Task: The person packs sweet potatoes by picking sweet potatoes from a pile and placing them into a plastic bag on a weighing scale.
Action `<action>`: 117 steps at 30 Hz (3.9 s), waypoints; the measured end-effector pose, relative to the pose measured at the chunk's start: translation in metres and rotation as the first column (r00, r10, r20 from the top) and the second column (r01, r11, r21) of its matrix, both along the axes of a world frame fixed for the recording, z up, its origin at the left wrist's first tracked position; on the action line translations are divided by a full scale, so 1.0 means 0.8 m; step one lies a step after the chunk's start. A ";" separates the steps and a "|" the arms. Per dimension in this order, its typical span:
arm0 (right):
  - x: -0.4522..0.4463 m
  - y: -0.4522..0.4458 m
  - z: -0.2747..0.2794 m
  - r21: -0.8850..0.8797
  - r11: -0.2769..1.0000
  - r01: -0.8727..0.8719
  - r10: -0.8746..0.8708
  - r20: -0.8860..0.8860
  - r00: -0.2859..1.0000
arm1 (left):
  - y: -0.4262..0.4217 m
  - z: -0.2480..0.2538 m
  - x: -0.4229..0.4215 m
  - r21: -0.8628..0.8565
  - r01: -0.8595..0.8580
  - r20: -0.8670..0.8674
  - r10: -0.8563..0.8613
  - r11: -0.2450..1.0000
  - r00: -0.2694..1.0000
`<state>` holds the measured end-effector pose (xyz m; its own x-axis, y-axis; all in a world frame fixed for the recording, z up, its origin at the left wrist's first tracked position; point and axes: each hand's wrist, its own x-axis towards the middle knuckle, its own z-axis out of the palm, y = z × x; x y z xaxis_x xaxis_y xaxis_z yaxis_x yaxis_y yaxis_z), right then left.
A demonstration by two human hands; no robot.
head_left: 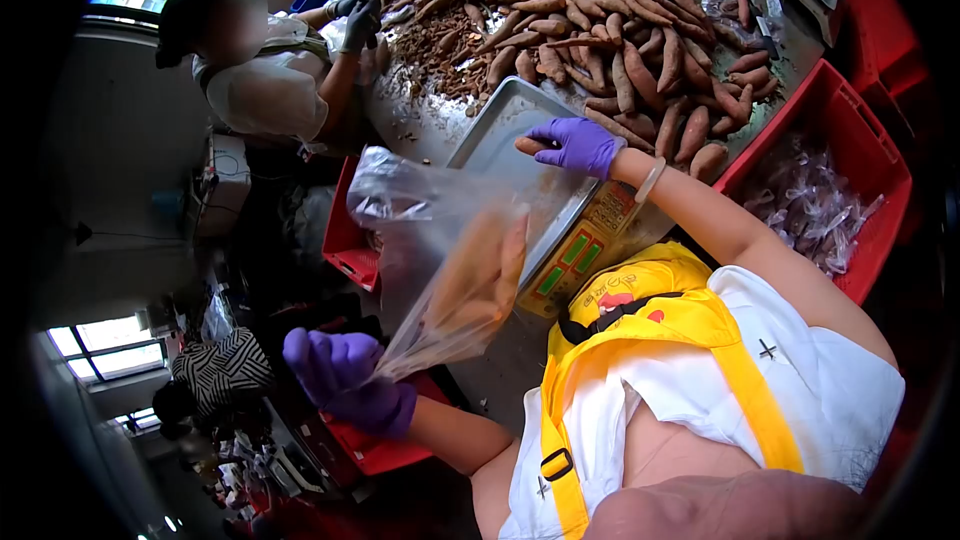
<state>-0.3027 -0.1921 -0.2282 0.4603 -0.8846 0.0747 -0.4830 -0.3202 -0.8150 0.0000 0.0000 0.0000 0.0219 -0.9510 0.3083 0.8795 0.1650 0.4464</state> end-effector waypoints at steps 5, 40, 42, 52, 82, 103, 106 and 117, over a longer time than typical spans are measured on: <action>0.031 0.004 0.010 -0.054 0.994 0.091 -0.091 0.000 0.996 | 0.134 0.016 0.045 0.038 -0.458 0.165 0.447 0.888 0.879; -0.003 0.003 -0.033 -0.058 0.989 0.133 -0.135 -0.034 0.990 | -0.037 -0.050 -0.069 0.125 -0.368 0.594 0.228 0.921 0.772; -0.022 -0.011 -0.035 0.030 0.980 0.197 -0.199 0.137 0.970 | -0.047 -0.090 -0.092 0.270 -0.463 0.653 0.193 0.845 0.733; 0.033 0.025 0.225 -0.464 0.739 0.489 0.182 0.836 0.517 | -0.031 -0.170 -0.142 0.019 -0.637 0.855 0.318 0.771 0.410; 0.090 -0.107 0.133 -0.371 0.772 -0.517 0.632 0.355 0.689 | 0.078 -0.177 -0.164 -0.546 -0.810 0.824 0.314 0.217 -0.471; 0.142 0.148 0.255 -0.273 0.810 -0.520 0.587 0.399 0.704 | 0.359 -0.121 -0.185 -0.463 -0.886 0.835 0.320 -0.035 -0.448; 0.146 0.128 0.244 -0.270 0.816 -0.510 0.577 0.404 0.709 | 0.337 -0.122 -0.186 -0.479 -0.877 0.826 0.316 -0.039 -0.466; 0.093 0.035 0.190 -0.145 0.885 -0.442 0.421 0.655 0.627 | 0.188 -0.166 -0.209 -0.304 -0.940 0.935 0.236 0.157 -0.263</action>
